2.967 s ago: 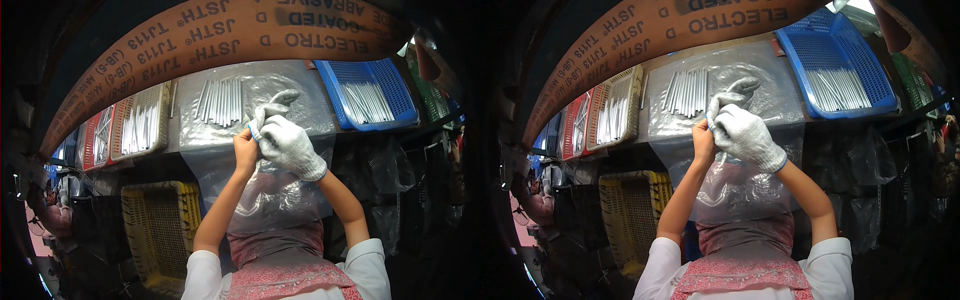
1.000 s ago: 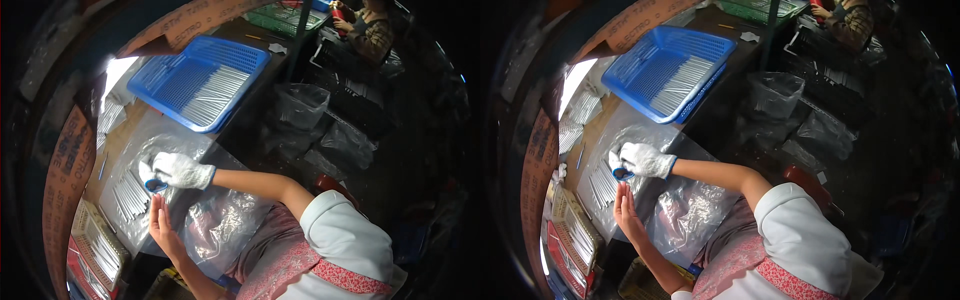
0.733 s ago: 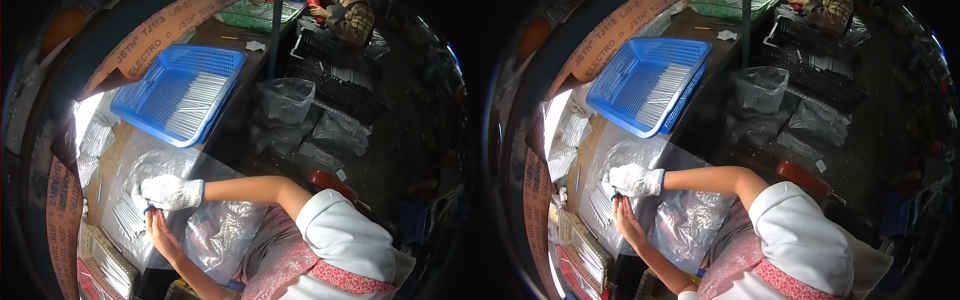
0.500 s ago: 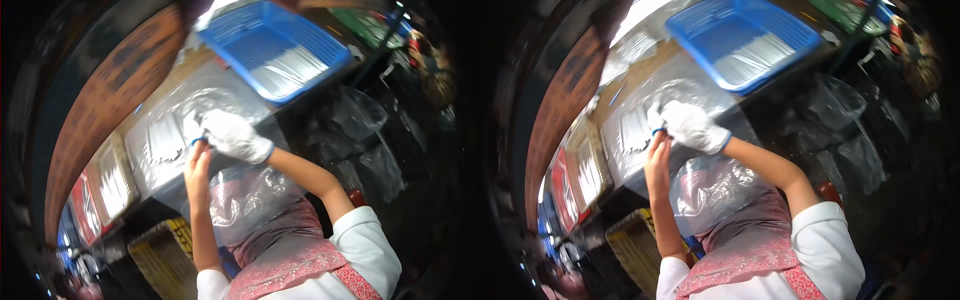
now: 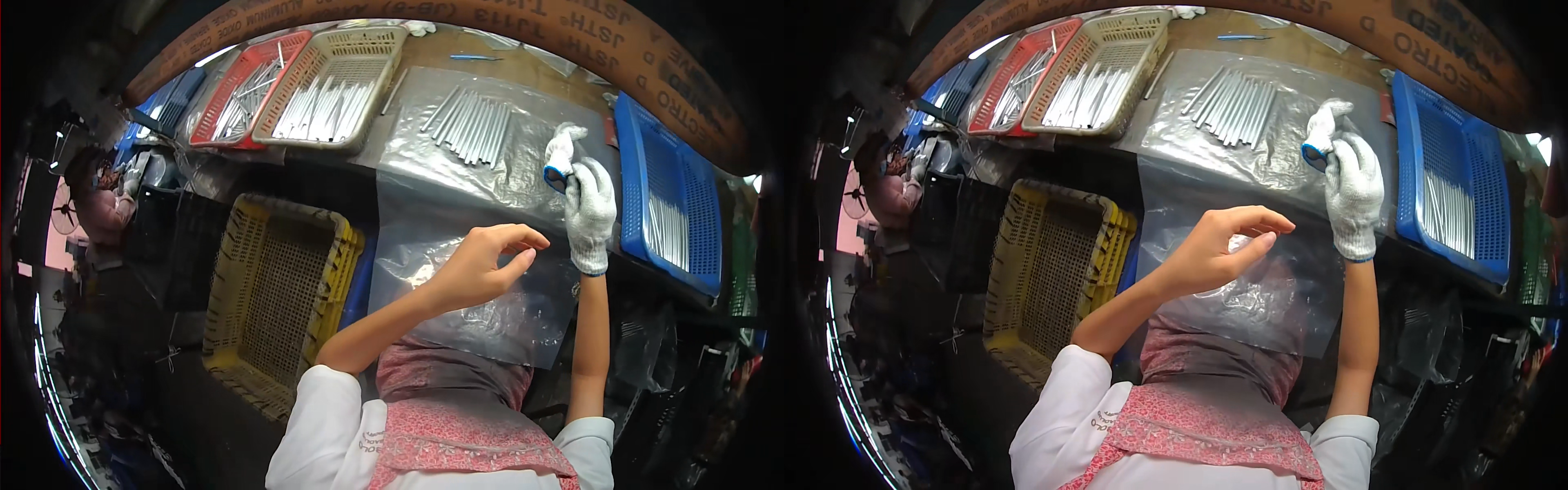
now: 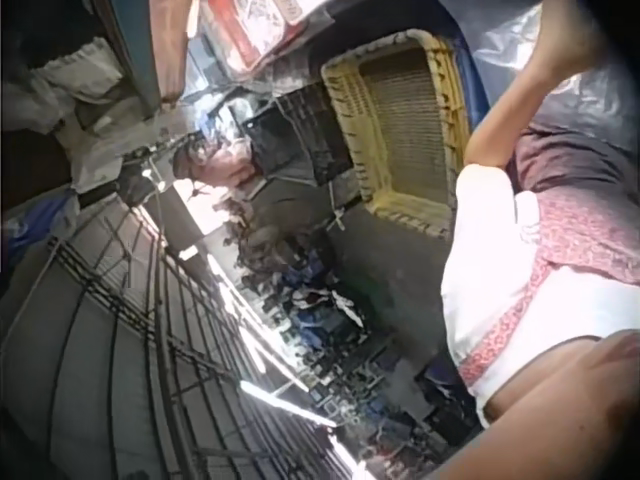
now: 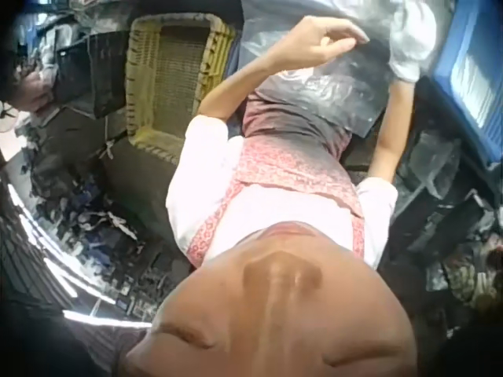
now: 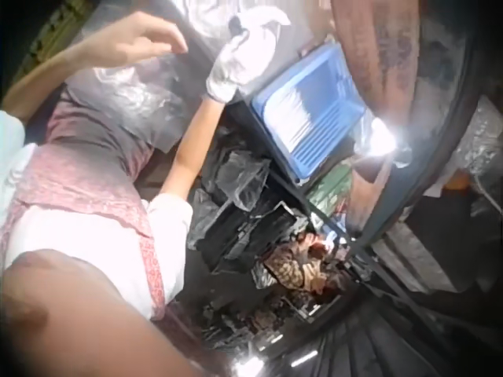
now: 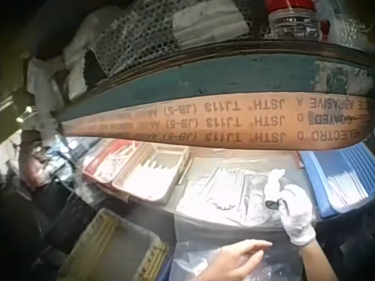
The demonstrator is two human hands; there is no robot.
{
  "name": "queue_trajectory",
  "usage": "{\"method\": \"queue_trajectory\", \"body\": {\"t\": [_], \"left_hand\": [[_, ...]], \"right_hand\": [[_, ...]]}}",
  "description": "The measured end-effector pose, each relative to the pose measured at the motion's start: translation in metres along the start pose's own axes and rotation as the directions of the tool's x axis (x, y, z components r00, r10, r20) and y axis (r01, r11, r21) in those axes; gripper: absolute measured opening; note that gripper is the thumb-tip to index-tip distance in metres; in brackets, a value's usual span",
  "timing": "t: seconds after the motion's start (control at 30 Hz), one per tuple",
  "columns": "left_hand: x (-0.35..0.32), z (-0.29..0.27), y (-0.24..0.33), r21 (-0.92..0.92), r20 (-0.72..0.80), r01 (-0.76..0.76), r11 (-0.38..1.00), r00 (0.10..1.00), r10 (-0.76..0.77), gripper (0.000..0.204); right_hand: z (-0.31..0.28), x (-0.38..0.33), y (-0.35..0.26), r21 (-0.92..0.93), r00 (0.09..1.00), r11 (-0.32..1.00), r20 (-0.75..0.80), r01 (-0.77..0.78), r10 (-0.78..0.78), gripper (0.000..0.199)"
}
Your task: The person puts on gloves, gathers metal tubes from the table, and aligns them into a bundle by hand.
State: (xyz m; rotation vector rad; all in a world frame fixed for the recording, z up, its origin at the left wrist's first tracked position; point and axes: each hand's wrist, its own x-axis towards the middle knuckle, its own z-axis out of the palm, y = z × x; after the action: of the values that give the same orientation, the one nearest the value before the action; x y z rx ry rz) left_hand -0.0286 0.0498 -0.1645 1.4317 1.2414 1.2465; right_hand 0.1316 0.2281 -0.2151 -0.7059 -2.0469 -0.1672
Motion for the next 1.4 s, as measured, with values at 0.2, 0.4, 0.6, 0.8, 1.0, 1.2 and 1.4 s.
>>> {"method": "queue_trajectory", "body": {"t": [0.2, 0.4, 0.6, 0.8, 1.0, 1.2, 1.4], "left_hand": [[-0.039, -0.017, -0.030, 0.197, -0.134, 0.022, 0.980, 0.991, 0.005, 0.024], [-0.144, -0.073, -0.072, 0.237, -0.476, 0.335, 0.912, 0.858, -0.192, 0.024], [-0.228, -0.082, -0.072, 0.044, -0.678, 0.523, 0.851, 0.641, -0.359, 0.024], [-0.216, -0.075, -0.069, 0.001, -0.577, 0.547, 0.837, 0.684, -0.446, 0.026], [-0.147, -0.068, -0.055, 0.163, -0.317, 0.440, 0.883, 0.871, -0.375, 0.027], [-0.081, -0.041, -0.053, 0.192, -0.094, 0.262, 0.946, 0.964, -0.248, 0.028], [-0.021, -0.018, -0.050, 0.096, 0.004, 0.160, 0.983, 0.987, -0.161, 0.030]], "right_hand": [[0.022, -0.033, 0.005, 0.092, 0.953, 0.995, 0.301, -0.047, 0.018, 0.021], [0.020, -0.057, 0.019, 0.193, 0.924, 0.966, 0.372, -0.170, 0.088, 0.029], [0.018, -0.056, 0.023, 0.162, 0.916, 0.982, 0.400, -0.103, 0.030, 0.031], [0.025, -0.048, 0.022, 0.196, 0.907, 0.965, 0.413, -0.175, 0.081, 0.026], [0.018, -0.035, 0.012, 0.159, 0.904, 0.968, 0.413, -0.192, 0.112, 0.025], [0.020, -0.013, -0.007, -0.025, 0.896, 0.994, 0.432, -0.102, 0.103, 0.022], [0.030, -0.006, 0.004, 0.145, 0.916, 0.977, 0.392, -0.154, 0.086, 0.012]]}}
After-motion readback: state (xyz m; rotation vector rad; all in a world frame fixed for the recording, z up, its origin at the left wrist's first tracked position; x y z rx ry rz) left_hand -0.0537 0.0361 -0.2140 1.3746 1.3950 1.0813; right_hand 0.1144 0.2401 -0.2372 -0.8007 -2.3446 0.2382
